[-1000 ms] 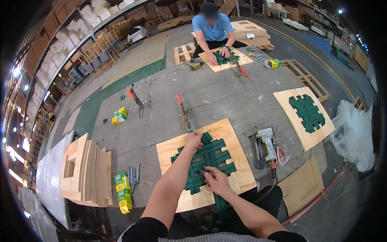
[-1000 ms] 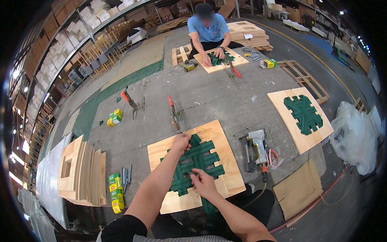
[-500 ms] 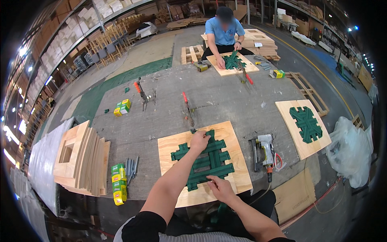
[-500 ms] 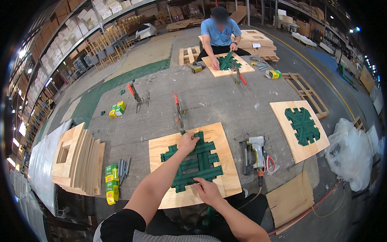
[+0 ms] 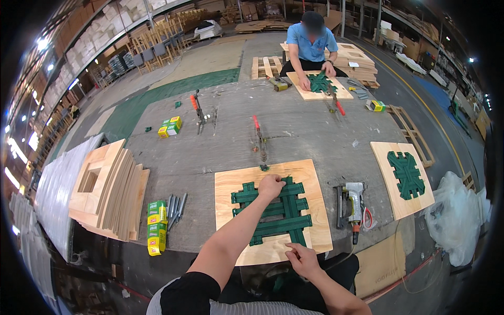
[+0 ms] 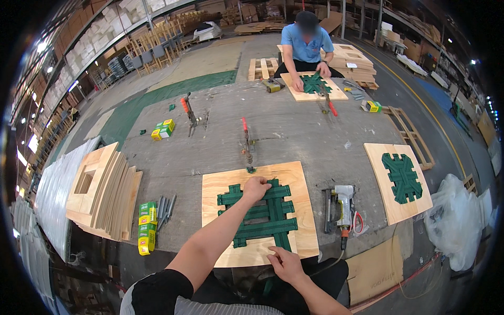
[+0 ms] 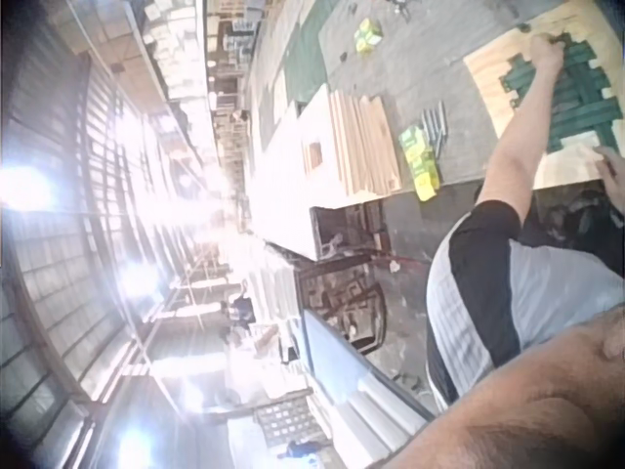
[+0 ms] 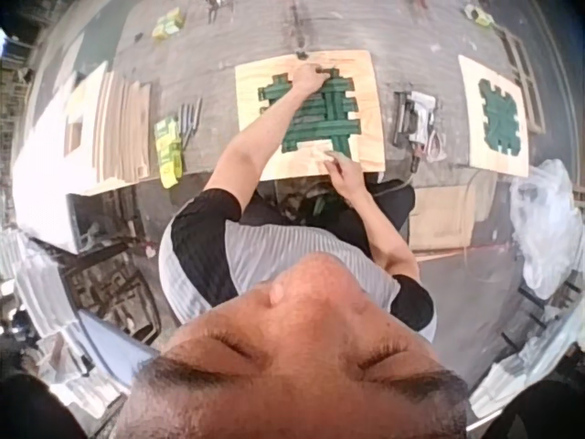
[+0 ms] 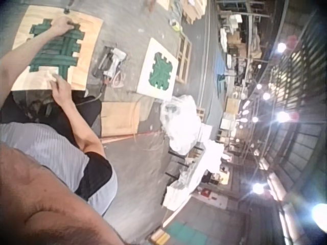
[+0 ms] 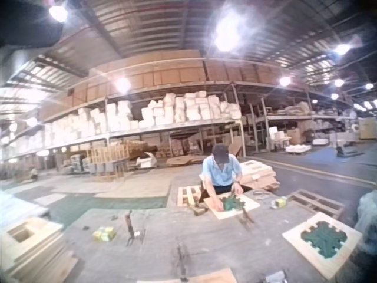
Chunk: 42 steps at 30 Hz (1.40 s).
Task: The person assembles a green plastic grid pattern on a wooden board by interlocking strips and securing them with a pneumatic nail gun. The person repeatedly places strips, aligns them, and fastens them to the board.
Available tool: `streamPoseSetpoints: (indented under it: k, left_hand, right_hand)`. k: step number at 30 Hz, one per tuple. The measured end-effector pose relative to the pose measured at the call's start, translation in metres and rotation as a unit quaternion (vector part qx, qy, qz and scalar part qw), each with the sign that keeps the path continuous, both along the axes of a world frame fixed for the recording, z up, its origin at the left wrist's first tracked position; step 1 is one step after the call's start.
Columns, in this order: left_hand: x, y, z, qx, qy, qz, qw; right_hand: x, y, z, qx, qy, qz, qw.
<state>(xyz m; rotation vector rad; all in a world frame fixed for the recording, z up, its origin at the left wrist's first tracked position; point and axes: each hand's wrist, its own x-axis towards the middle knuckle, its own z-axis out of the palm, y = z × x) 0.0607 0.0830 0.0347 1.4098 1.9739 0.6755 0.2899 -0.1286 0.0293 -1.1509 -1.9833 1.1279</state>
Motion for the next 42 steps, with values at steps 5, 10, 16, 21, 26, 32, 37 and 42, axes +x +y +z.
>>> streamPoseSetpoints:
  k: [5,10,16,21,26,32,37,42]
  left_hand:
    - [-0.008,0.002,-0.007,0.02,-0.067,0.038,0.997]
    - [-0.019,0.002,-0.011,-0.005,-0.148,0.059,0.987]
    - [-0.005,0.012,-0.008,0.0,-0.176,0.053,0.983]
    - [-0.012,0.011,-0.013,-0.001,-0.14,0.046,0.989]
    - [-0.014,0.007,-0.012,0.003,-0.137,0.041,0.99]
    - [-0.005,-0.019,-0.021,0.209,-0.094,0.013,0.973]
    - [0.003,-0.027,-0.021,0.243,-0.012,-0.001,0.97]
    - [-0.004,-0.015,-0.022,0.166,0.035,0.046,0.984]
  right_hand:
    - [-0.001,0.014,-0.003,-0.046,0.043,-0.007,0.998]
    - [-0.029,0.115,0.002,0.01,0.095,-0.082,0.992]
    - [-0.056,0.224,0.005,0.138,-0.003,-0.139,0.981]
    - [-0.075,0.234,-0.001,0.096,-0.057,-0.104,0.988]
    - [-0.079,0.233,-0.004,0.098,-0.088,-0.107,0.985]
    - [-0.075,0.238,-0.007,0.14,-0.108,-0.094,0.98]
    - [-0.07,0.245,-0.009,0.144,-0.124,-0.061,0.98]
    - [-0.066,0.266,0.002,0.087,-0.033,-0.118,0.989]
